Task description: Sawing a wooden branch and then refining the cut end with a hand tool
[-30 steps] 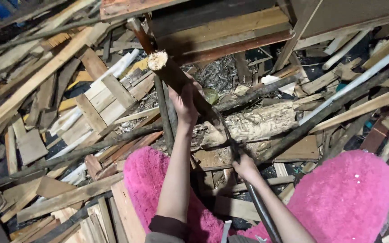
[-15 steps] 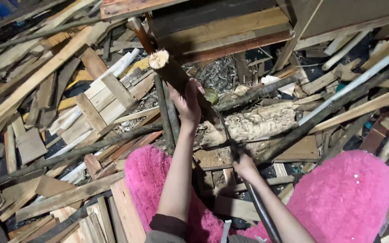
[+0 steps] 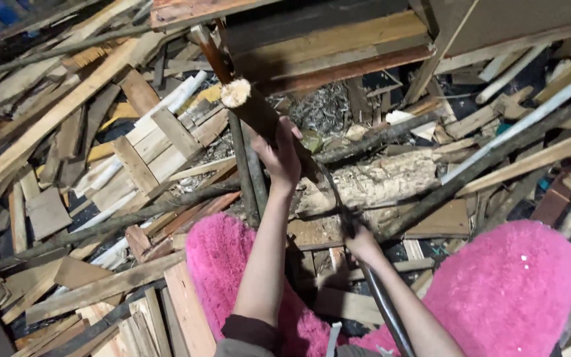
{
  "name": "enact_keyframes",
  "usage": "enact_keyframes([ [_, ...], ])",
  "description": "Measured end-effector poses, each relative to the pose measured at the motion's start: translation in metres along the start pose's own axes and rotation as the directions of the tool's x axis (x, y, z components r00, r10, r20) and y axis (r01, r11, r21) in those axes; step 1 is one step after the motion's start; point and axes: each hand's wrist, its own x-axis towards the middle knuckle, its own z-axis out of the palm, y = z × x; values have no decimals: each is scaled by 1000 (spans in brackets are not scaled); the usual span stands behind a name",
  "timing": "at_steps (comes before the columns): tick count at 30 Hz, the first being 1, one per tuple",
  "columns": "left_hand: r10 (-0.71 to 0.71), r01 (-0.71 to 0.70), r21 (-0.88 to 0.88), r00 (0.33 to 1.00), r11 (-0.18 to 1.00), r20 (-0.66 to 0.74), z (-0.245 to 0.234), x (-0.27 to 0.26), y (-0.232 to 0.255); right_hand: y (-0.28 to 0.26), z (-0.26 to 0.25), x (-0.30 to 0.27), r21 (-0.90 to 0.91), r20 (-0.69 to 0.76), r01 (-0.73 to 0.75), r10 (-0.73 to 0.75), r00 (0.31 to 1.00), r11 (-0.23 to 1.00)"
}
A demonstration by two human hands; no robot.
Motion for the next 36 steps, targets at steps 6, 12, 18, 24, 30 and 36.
enact_keyframes([
  [6,-78,76,-223,997,972,-1,-15,-3,-25,-114,-72,-117,19,-42,225,-224,974,974],
  [12,-94,144,-385,985,911,148,-11,-4,-40,6,-8,8,-36,7,167,-167,986,985],
  [18,-161,229,-441,969,868,185,-15,-5,-37,-102,-71,-112,168,-16,206,-207,978,964],
  [24,-98,218,-564,967,796,235,-10,-5,-37,-51,-35,-54,231,-51,244,-239,970,942],
  [30,-148,204,-220,958,954,245,-14,-19,-40,-25,-20,-23,-7,-10,151,-151,988,988],
  [36,-182,211,-203,971,956,153,-4,-21,-34,-69,-48,-83,-259,-2,52,-54,999,964],
])
